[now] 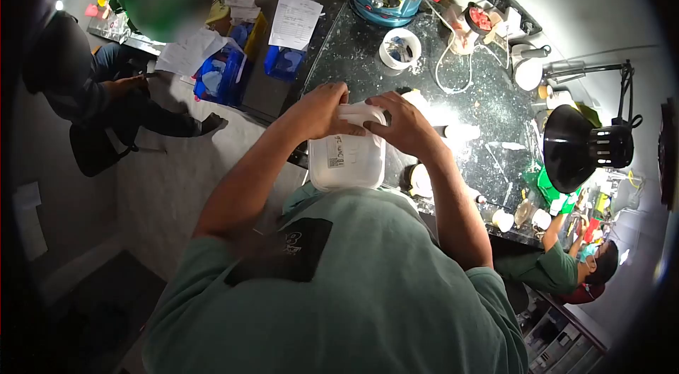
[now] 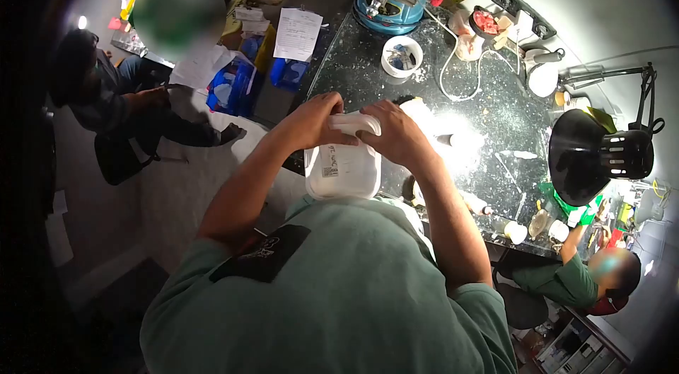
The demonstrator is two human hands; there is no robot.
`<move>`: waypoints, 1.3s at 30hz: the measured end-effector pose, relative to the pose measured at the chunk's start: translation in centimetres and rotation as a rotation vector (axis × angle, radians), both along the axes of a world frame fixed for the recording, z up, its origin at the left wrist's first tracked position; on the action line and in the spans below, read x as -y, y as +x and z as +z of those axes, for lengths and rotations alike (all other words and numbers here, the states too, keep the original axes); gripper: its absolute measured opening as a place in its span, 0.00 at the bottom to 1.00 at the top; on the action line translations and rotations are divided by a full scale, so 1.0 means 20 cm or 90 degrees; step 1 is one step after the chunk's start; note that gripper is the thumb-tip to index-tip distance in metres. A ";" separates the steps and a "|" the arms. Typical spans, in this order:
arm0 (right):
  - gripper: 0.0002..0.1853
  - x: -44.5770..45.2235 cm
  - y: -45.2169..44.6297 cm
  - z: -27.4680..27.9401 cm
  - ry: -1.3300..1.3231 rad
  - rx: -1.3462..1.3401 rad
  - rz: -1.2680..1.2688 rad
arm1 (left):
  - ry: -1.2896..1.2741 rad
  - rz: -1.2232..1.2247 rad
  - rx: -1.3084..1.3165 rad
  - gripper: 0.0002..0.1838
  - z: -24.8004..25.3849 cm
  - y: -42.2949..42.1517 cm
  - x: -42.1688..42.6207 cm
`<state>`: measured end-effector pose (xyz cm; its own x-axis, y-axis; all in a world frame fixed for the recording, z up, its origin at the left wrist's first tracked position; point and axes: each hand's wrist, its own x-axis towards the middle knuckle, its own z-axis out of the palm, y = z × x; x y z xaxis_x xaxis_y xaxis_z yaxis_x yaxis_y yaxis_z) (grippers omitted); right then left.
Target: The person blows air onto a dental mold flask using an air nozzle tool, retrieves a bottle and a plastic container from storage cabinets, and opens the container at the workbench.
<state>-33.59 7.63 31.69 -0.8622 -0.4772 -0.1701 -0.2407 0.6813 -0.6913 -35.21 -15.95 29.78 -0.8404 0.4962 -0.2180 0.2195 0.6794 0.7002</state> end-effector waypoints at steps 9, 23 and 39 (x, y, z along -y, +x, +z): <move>0.30 -0.02 0.05 0.13 -0.161 0.088 -0.137 | 0.090 0.022 -0.223 0.39 0.12 0.10 0.00; 0.22 0.12 -0.04 0.08 -0.079 -0.217 -0.003 | 0.501 0.168 0.154 0.25 0.00 -0.01 0.10; 0.22 0.28 -0.26 -0.08 0.100 -0.016 -0.049 | 0.587 0.192 0.435 0.18 -0.66 -0.15 0.00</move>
<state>-38.69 2.02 30.07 -0.9003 -0.3785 -0.2149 -0.1993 0.7975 -0.5695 -38.17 -15.90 16.66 -0.7984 0.5034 -0.3303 -0.4720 -0.1827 0.8625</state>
